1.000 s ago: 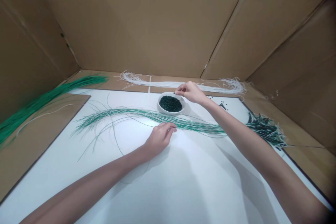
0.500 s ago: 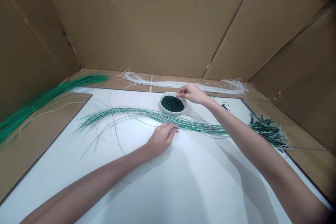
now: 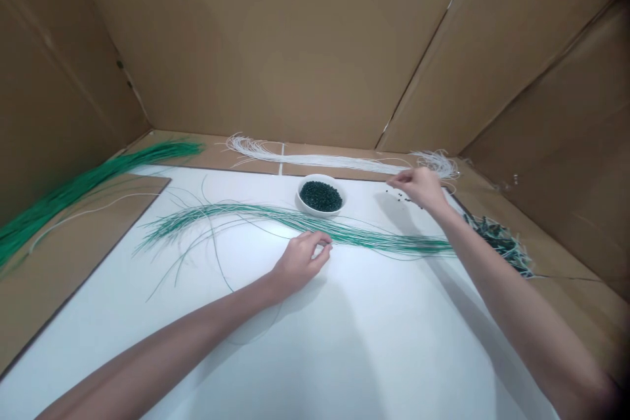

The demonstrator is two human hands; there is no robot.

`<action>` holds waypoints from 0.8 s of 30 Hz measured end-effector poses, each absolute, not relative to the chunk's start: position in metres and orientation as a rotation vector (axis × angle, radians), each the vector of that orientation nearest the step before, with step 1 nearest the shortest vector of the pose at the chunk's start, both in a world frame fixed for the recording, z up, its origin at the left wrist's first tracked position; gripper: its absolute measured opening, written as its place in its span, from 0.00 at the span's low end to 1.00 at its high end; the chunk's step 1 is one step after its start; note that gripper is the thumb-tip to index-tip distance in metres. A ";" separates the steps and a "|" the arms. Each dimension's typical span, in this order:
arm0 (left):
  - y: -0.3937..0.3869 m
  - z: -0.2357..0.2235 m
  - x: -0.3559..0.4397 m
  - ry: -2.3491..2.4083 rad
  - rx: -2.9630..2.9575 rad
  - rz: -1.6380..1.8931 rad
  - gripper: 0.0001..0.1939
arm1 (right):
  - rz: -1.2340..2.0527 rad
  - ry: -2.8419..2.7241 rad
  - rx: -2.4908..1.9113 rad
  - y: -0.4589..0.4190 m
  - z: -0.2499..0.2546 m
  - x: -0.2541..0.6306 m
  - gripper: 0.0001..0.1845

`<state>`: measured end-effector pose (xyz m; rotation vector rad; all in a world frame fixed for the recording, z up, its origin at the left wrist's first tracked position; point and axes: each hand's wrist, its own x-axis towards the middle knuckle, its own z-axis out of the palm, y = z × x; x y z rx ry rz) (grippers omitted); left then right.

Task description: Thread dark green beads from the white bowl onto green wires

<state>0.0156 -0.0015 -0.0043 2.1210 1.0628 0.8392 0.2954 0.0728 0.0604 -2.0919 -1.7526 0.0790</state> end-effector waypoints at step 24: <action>-0.002 -0.001 0.016 1.050 2.151 0.828 0.08 | 0.103 -2.474 -1.763 0.127 0.038 0.161 0.11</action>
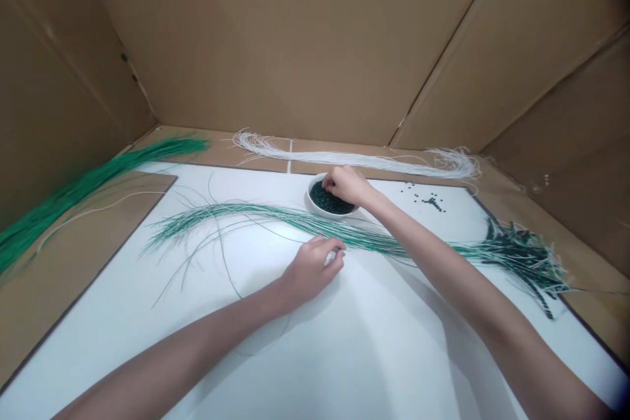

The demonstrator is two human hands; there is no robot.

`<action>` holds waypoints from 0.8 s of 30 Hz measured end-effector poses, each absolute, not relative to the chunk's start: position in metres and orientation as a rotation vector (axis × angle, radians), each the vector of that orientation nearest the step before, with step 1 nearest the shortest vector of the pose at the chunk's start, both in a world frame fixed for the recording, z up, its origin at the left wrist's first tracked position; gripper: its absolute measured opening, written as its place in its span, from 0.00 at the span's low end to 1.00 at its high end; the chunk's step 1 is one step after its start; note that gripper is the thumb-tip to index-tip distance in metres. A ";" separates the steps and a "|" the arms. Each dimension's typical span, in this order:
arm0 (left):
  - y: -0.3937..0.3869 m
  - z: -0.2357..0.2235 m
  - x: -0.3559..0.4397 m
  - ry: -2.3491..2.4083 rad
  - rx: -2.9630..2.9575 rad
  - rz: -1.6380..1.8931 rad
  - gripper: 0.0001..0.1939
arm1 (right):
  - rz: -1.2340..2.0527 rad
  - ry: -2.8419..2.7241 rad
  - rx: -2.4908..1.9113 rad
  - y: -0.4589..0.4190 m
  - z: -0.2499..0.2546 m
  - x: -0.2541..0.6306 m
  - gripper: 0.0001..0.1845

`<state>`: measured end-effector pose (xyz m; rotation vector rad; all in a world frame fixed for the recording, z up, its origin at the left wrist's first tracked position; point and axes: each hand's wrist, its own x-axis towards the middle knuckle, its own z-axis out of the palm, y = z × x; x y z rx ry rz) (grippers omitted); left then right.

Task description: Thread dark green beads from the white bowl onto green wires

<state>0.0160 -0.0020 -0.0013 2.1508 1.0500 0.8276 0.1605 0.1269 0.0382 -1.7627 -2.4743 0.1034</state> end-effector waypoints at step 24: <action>-0.001 -0.005 0.017 1.029 2.147 0.841 0.08 | 0.077 -2.455 -1.944 0.130 0.045 0.153 0.09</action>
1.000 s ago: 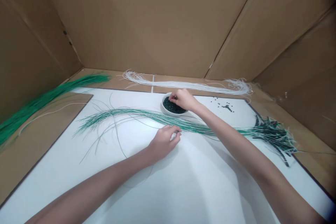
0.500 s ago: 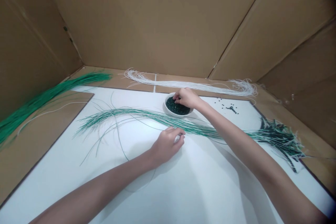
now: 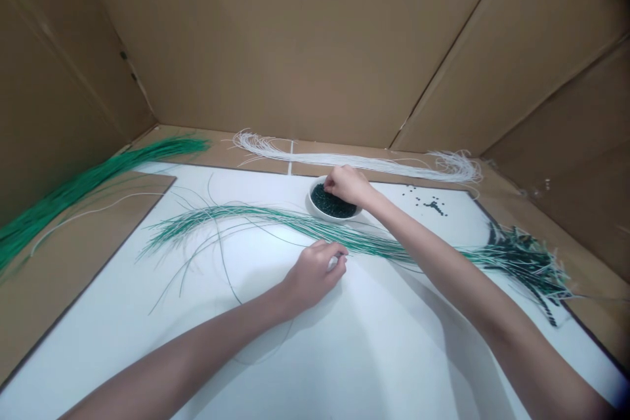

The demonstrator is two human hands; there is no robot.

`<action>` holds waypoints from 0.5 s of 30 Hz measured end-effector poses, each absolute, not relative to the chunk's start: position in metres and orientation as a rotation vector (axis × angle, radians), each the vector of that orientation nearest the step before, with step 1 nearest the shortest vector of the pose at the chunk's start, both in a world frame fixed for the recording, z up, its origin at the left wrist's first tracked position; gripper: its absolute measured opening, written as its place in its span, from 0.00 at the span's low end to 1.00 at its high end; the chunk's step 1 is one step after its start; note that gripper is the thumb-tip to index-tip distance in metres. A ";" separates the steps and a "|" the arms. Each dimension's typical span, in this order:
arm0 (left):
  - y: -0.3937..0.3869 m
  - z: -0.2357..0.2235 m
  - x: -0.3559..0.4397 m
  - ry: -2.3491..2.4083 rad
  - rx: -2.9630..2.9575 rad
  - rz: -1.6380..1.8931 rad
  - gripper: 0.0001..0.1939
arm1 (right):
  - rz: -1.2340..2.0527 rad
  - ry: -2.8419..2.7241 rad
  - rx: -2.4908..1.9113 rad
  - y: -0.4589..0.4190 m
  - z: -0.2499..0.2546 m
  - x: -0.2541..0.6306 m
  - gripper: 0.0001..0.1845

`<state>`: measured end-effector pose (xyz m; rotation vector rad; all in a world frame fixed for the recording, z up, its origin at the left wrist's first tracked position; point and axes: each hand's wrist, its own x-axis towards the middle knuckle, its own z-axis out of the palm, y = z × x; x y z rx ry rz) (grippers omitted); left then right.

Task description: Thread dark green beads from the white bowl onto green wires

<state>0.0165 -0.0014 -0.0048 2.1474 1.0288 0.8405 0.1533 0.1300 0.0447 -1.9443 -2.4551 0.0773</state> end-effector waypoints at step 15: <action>-0.001 -0.005 0.016 1.020 2.144 0.847 0.08 | 0.226 -2.443 -1.771 0.118 0.058 0.171 0.10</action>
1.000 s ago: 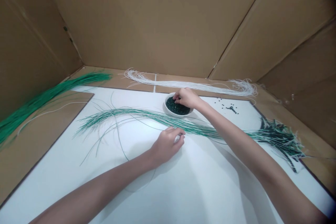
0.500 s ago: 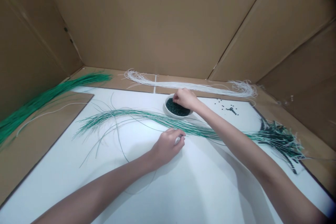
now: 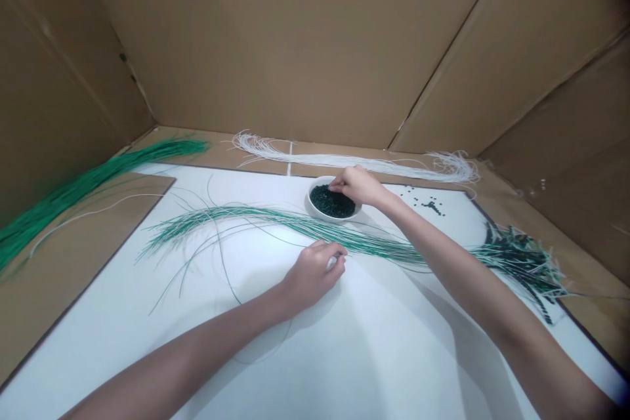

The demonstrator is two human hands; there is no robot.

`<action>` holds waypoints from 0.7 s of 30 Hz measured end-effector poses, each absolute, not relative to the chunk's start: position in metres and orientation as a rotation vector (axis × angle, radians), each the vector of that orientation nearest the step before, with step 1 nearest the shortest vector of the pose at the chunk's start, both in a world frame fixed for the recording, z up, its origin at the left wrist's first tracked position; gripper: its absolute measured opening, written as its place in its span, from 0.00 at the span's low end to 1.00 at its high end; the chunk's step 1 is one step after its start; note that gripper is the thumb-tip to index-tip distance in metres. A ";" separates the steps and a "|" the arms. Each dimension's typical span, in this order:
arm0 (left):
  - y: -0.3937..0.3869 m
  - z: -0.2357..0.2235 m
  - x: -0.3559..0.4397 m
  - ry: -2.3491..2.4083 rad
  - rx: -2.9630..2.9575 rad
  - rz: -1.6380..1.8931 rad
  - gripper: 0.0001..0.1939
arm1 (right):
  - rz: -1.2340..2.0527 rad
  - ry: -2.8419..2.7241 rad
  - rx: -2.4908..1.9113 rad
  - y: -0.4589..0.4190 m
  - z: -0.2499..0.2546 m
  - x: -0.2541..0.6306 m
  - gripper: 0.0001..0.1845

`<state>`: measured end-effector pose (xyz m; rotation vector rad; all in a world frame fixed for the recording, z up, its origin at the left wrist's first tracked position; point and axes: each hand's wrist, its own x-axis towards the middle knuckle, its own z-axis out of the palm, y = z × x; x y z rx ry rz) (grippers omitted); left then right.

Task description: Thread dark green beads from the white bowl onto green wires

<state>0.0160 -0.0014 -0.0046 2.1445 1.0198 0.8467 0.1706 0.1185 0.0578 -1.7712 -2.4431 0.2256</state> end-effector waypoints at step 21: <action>-0.001 -0.006 0.015 1.011 2.131 0.837 0.09 | 0.893 -2.199 -1.481 0.102 0.065 0.194 0.12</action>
